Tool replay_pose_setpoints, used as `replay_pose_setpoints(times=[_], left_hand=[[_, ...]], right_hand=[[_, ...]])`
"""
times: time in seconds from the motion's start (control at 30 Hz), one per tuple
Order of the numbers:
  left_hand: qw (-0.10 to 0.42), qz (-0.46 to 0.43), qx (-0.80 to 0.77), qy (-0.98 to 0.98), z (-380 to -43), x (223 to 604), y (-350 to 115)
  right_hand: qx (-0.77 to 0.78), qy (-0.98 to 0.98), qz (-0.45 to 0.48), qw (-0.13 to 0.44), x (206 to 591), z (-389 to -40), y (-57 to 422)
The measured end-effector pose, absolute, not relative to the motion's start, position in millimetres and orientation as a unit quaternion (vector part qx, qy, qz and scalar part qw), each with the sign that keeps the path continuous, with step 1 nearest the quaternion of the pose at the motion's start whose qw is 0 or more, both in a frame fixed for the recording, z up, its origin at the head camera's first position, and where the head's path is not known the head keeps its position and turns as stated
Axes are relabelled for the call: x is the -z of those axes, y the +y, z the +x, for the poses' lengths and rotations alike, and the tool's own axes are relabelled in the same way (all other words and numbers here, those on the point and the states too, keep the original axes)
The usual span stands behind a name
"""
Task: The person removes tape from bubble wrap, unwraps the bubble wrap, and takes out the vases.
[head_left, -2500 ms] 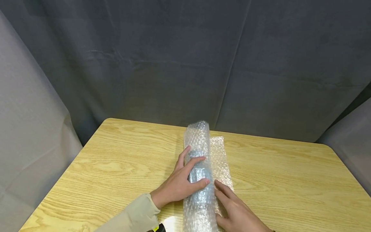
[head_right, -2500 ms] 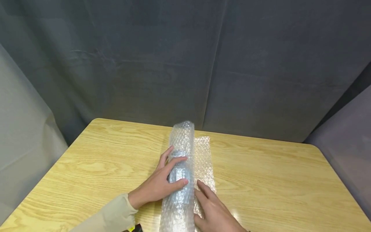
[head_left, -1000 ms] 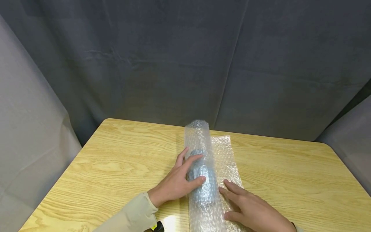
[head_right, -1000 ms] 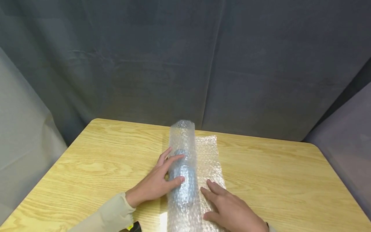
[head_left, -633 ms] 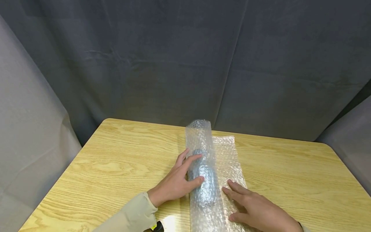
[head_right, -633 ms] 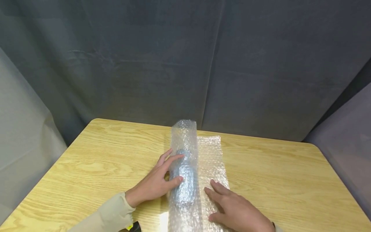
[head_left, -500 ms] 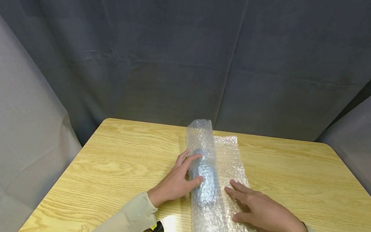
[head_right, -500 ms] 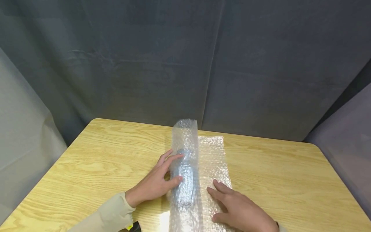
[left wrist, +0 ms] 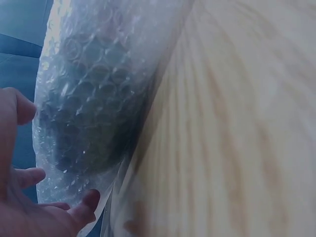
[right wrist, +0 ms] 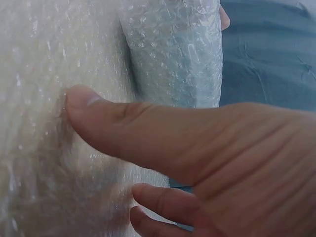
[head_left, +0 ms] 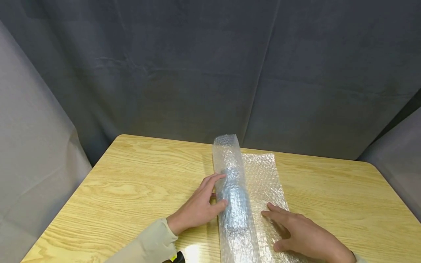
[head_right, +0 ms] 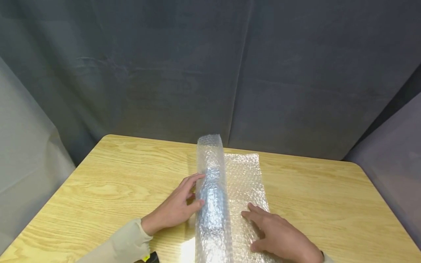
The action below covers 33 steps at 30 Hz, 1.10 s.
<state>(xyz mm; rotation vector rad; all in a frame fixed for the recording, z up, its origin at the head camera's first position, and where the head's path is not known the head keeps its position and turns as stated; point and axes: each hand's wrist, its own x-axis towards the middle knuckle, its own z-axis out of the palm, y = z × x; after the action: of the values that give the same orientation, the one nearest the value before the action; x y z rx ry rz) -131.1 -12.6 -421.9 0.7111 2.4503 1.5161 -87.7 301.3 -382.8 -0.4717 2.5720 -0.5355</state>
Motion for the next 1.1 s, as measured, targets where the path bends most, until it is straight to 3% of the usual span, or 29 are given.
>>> replay_pose_setpoints(times=[0.2,0.5,1.1], left_hand=[[0.096,0.238,-0.514,0.818,-129.5,420.0,-12.5],[0.103,0.237,-0.513,0.819,-128.8,419.2,-12.9],[0.103,0.212,-0.484,0.843,-121.6,416.1,-8.9]], right_hand=[[0.213,0.933,-0.108,0.270,380.9,-85.9,296.6],[0.215,0.934,-0.141,0.247,377.7,-81.6,292.1],[0.216,0.955,-0.204,0.016,399.2,-76.8,269.0]])
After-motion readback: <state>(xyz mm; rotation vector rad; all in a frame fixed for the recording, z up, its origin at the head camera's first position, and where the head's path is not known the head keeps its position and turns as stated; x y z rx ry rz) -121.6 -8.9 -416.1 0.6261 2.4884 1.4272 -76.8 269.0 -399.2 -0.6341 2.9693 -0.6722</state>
